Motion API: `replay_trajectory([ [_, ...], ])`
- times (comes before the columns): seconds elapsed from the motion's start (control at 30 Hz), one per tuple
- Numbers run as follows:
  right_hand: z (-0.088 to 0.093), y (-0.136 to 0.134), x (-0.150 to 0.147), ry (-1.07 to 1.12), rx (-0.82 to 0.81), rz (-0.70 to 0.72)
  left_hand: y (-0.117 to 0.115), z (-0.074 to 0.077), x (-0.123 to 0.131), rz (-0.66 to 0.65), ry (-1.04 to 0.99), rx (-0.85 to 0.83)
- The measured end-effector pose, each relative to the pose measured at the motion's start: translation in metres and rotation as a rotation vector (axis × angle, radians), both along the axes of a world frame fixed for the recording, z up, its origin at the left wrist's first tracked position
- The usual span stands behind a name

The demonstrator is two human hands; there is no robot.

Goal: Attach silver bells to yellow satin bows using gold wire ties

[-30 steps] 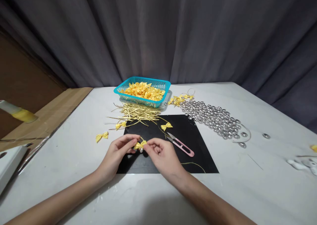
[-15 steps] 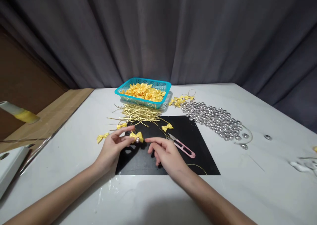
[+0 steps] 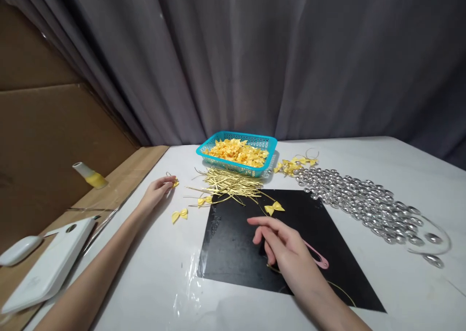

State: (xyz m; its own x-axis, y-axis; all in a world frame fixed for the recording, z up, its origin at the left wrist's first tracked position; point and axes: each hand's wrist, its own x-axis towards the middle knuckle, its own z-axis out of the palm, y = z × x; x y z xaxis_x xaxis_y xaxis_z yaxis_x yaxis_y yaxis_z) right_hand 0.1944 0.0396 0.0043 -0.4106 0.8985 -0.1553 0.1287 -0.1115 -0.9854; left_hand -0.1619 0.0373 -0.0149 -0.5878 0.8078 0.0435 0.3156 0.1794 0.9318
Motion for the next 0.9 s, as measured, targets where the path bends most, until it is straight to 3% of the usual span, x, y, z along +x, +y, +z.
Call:
replay_trajectory([
  [0.23, 0.002, -0.001, 0.000, -0.027, 0.020, -0.041, -0.005, 0.004, -0.010, -0.008, 0.056, -0.032],
  [0.47, 0.003, -0.001, -0.001, -0.048, 0.022, -0.022, -0.009, 0.005, -0.016, 0.099, 0.300, 0.015],
  [0.7, 0.001, 0.000, 0.002, -0.060, 0.037, -0.016, -0.001, -0.002, -0.015, -0.074, 0.462, -0.150],
  [0.9, 0.002, 0.004, 0.002, -0.060, 0.036, -0.023, 0.014, 0.000, -0.016, -0.086, 0.355, -0.230],
])
